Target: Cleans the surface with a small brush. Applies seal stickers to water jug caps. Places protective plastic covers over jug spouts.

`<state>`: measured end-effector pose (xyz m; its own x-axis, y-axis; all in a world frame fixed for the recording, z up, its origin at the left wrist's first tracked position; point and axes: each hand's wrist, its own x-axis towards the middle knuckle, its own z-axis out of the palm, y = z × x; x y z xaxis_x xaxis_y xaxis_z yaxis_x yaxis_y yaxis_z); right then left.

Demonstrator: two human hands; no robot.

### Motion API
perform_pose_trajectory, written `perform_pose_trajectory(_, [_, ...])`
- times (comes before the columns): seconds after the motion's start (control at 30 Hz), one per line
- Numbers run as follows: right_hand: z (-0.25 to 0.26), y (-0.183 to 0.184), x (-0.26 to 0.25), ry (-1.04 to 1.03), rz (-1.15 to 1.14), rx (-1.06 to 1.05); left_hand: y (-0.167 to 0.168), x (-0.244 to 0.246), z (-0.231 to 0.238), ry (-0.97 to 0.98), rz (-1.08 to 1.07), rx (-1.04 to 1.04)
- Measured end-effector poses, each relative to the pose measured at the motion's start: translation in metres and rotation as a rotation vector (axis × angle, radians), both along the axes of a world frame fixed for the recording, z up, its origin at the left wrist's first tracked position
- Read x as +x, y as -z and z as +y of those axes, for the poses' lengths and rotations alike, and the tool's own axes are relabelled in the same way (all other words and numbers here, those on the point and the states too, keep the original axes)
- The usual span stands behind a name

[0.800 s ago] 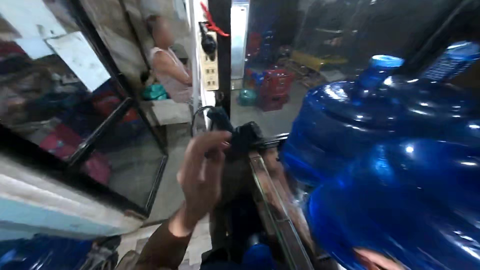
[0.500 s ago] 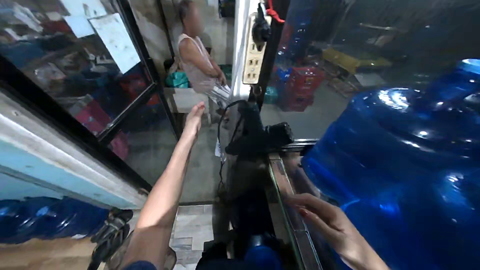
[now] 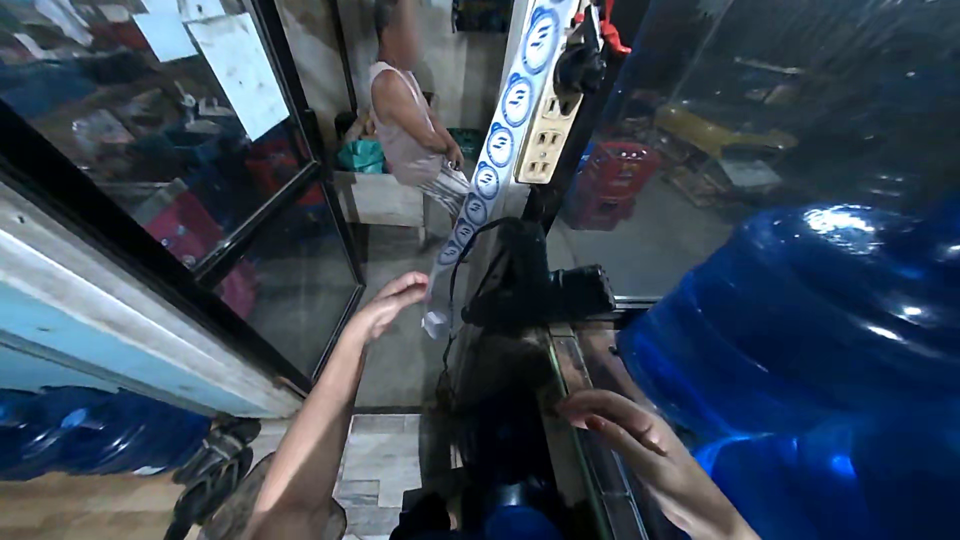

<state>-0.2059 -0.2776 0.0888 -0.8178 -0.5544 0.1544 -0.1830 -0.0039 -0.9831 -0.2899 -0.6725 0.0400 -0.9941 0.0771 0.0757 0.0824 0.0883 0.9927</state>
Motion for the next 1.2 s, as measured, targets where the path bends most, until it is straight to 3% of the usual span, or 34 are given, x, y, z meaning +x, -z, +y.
perform_pose_trajectory(0.33, [-0.077, -0.043, -0.014, 0.122, 0.033, 0.012, -0.038, 0.103, 0.053, 0.053, 0.246, -0.100])
perform_pose_trajectory(0.5, [-0.093, -0.063, -0.013, 0.182, -0.223, -0.024, -0.050, 0.127, 0.093, 0.125, 0.316, -0.123])
perform_pose_trajectory(0.6, [-0.085, -0.056, -0.008, 0.214, -0.319, -0.098, -0.048, 0.132, 0.118, 0.154, 0.332, -0.106])
perform_pose_trajectory(0.7, [-0.065, -0.050, -0.003, 0.282, -0.248, -0.206, -0.047, 0.127, 0.137, 0.229, 0.335, -0.120])
perform_pose_trajectory(0.83, [-0.029, -0.064, 0.002, 0.374, -0.031, -0.124, -0.077, 0.112, 0.153, 0.285, 0.359, -0.203])
perform_pose_trajectory(0.93, [-0.005, -0.073, 0.006, 0.436, 0.108, -0.087, -0.102, 0.091, 0.170, 0.267, 0.355, -0.097])
perform_pose_trajectory(1.2, [0.036, -0.089, 0.021, 0.575, 0.149, -0.073, -0.131, 0.061, 0.223, 0.439, 0.329, 0.034])
